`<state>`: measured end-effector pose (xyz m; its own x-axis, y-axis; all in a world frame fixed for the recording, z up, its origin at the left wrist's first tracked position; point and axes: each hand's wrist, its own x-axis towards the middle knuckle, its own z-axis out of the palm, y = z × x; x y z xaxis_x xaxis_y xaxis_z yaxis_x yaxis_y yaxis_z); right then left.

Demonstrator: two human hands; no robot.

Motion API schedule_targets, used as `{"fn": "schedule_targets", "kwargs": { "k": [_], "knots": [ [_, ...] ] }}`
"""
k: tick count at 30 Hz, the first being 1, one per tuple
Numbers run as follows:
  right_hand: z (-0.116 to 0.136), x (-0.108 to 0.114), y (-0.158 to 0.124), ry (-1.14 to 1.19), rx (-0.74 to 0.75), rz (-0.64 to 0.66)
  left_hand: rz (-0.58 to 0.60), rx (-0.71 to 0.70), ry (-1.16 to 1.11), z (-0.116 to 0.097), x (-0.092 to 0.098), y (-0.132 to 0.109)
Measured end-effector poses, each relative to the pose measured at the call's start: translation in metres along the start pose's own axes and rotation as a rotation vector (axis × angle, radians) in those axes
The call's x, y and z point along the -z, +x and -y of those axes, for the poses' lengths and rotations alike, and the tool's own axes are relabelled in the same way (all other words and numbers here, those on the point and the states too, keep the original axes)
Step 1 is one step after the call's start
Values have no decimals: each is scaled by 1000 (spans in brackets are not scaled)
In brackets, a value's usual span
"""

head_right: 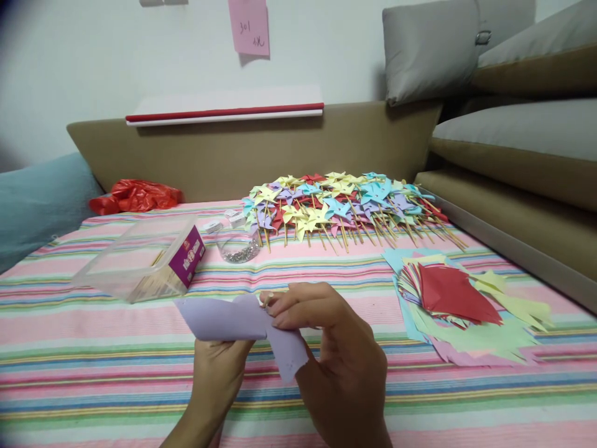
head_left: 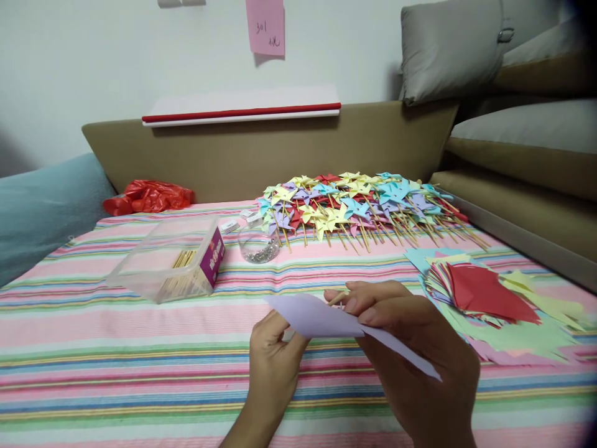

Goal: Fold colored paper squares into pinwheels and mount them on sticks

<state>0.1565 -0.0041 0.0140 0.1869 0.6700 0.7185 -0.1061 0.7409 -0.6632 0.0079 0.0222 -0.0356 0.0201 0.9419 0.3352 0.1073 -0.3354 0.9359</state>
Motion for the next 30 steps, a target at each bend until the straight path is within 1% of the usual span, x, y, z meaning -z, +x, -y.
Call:
{"fn": "schedule_targets", "kwargs": {
  "k": [5,11,15,17,20,24,30],
  "knots": [
    [0,0,0,18,-32,-10,6,-13,28,-4,1,1],
    [1,0,0,22,-68,-22,-17,-15,53,-1,0,-1],
    [1,1,0,26,-75,-15,-17,-51,93,-1,1,-1],
    [0,2,0,15,-83,-28,-34,-97,130,-3,2,-1],
    [-3,3,0,14,-121,-78,-53,-209,186,-9,3,1],
    [-14,3,-1,15,-189,-157,-54,-347,237,-14,4,5],
    [-32,0,-5,118,-384,-284,-33,-445,353,-12,6,6]
  ]
}}
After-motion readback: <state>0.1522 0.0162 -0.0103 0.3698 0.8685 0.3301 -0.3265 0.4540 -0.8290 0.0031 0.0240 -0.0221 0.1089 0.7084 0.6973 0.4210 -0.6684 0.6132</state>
